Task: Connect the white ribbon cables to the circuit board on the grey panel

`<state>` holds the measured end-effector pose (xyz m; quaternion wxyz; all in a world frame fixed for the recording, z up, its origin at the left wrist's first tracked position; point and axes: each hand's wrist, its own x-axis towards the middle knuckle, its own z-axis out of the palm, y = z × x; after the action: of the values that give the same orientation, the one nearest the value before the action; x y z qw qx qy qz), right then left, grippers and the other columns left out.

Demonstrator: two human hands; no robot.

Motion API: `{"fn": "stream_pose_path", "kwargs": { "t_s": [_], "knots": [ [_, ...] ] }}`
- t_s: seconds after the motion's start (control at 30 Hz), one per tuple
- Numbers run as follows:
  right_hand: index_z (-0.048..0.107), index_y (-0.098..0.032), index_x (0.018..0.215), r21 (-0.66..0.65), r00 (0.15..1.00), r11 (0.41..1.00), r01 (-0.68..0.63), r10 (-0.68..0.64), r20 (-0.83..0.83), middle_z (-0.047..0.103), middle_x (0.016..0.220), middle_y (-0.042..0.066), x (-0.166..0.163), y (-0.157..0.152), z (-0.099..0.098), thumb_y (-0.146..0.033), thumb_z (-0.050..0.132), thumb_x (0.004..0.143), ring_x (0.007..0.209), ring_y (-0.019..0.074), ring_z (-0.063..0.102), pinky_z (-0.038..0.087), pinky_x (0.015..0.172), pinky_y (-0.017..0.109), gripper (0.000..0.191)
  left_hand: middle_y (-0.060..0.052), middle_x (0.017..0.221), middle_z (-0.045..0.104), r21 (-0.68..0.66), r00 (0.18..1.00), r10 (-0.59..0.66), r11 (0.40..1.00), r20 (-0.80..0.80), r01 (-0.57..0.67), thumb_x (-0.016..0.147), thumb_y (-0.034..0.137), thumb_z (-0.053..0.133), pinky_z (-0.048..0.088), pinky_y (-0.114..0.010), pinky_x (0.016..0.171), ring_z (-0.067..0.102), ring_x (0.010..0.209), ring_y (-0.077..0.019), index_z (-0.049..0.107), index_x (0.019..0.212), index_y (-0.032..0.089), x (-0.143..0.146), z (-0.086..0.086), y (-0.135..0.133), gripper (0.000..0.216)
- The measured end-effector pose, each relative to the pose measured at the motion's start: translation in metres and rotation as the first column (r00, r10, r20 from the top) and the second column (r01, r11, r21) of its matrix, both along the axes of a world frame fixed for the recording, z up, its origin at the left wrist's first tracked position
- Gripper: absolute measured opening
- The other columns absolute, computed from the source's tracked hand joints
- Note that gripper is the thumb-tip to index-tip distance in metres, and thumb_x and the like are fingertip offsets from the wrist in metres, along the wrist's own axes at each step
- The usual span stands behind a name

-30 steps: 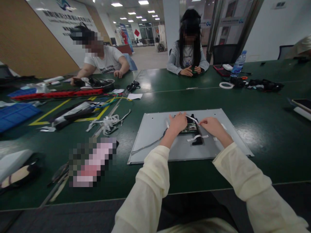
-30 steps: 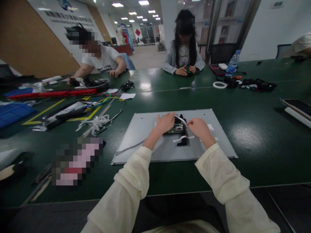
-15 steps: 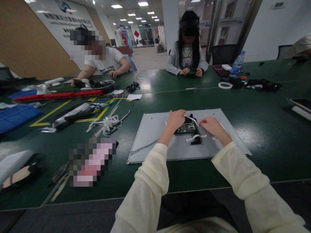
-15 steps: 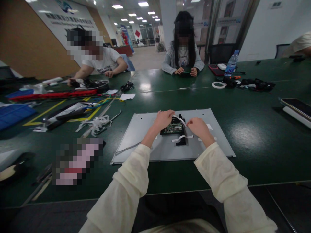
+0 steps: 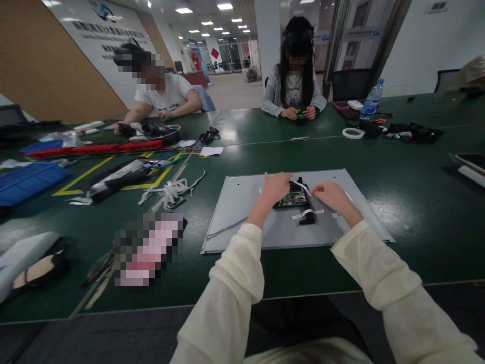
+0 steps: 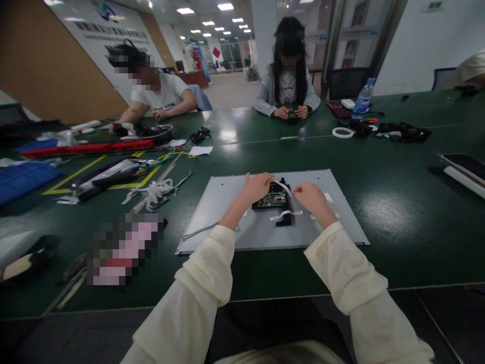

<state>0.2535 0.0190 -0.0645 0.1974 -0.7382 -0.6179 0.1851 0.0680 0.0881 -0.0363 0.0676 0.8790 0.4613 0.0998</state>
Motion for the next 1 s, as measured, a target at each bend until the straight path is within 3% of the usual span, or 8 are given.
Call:
{"fn": "stream_pose_path", "kwargs": {
  "t_s": [0.13,0.3,0.47,0.63,0.8,1.0],
  "knots": [
    [0.076,-0.018,0.083,0.054,0.999,0.998,-0.022,0.024,-0.035,0.072,0.084,0.006,-0.001,0.001,-0.001,-0.026,0.052,0.078,0.081,0.0175,0.062,0.039,0.071,0.024,0.026,-0.002,0.126,0.063,-0.007,0.992,0.043,0.999,0.117,-0.043,0.090,0.016,0.033,0.024,-0.054,0.111,0.055,0.119,-0.0209,0.059,0.119,0.027,-0.017,0.004,-0.003,0.040],
    [0.075,-0.018,0.092,0.185,0.980,0.983,0.017,0.020,-0.196,0.071,0.079,0.003,-0.006,0.006,-0.005,-0.027,0.049,0.079,0.074,0.0161,0.061,0.040,0.066,0.024,0.030,-0.001,0.121,0.065,0.040,0.968,0.058,0.997,0.243,-0.070,0.088,0.014,0.037,0.027,-0.046,0.111,0.057,0.116,-0.0188,0.060,0.116,0.025,-0.050,0.010,-0.007,0.038],
    [0.075,-0.017,0.090,0.161,0.979,0.987,0.006,0.027,-0.201,0.072,0.081,0.004,-0.009,0.010,-0.010,-0.026,0.051,0.079,0.076,0.0158,0.062,0.041,0.068,0.023,0.028,-0.003,0.111,0.069,0.102,0.928,0.082,0.987,0.363,-0.126,0.087,0.014,0.040,0.039,-0.035,0.102,0.061,0.108,-0.0182,0.063,0.109,0.021,-0.078,0.001,-0.005,0.032],
    [0.075,-0.017,0.088,0.150,0.981,0.988,-0.022,0.050,-0.187,0.072,0.083,0.004,-0.007,0.012,-0.013,-0.027,0.052,0.079,0.078,0.0156,0.061,0.040,0.067,0.023,0.027,-0.004,0.112,0.069,0.127,0.943,0.096,0.982,0.320,-0.143,0.087,0.014,0.040,0.035,-0.038,0.105,0.059,0.110,-0.0187,0.062,0.110,0.020,-0.082,-0.009,-0.006,0.032],
    [0.076,-0.017,0.086,0.138,0.969,0.990,-0.003,0.037,-0.246,0.067,0.072,0.001,-0.002,0.015,-0.012,-0.031,0.051,0.076,0.067,0.0136,0.056,0.037,0.062,0.022,0.030,-0.004,0.113,0.069,0.139,0.968,0.085,0.983,0.238,-0.120,0.088,0.012,0.038,0.025,-0.045,0.110,0.058,0.112,-0.0194,0.062,0.110,0.020,-0.078,-0.010,-0.009,0.033],
    [0.074,-0.015,0.089,0.021,0.910,0.997,-0.071,0.073,-0.407,0.046,0.046,-0.004,0.009,0.023,-0.010,-0.036,0.051,0.073,0.046,0.0095,0.038,0.027,0.049,0.022,0.035,-0.003,0.111,0.069,0.121,0.953,0.087,0.985,0.292,-0.127,0.087,0.012,0.041,0.032,-0.040,0.107,0.059,0.111,-0.0190,0.062,0.109,0.021,-0.081,-0.009,-0.006,0.032]
  ]
}}
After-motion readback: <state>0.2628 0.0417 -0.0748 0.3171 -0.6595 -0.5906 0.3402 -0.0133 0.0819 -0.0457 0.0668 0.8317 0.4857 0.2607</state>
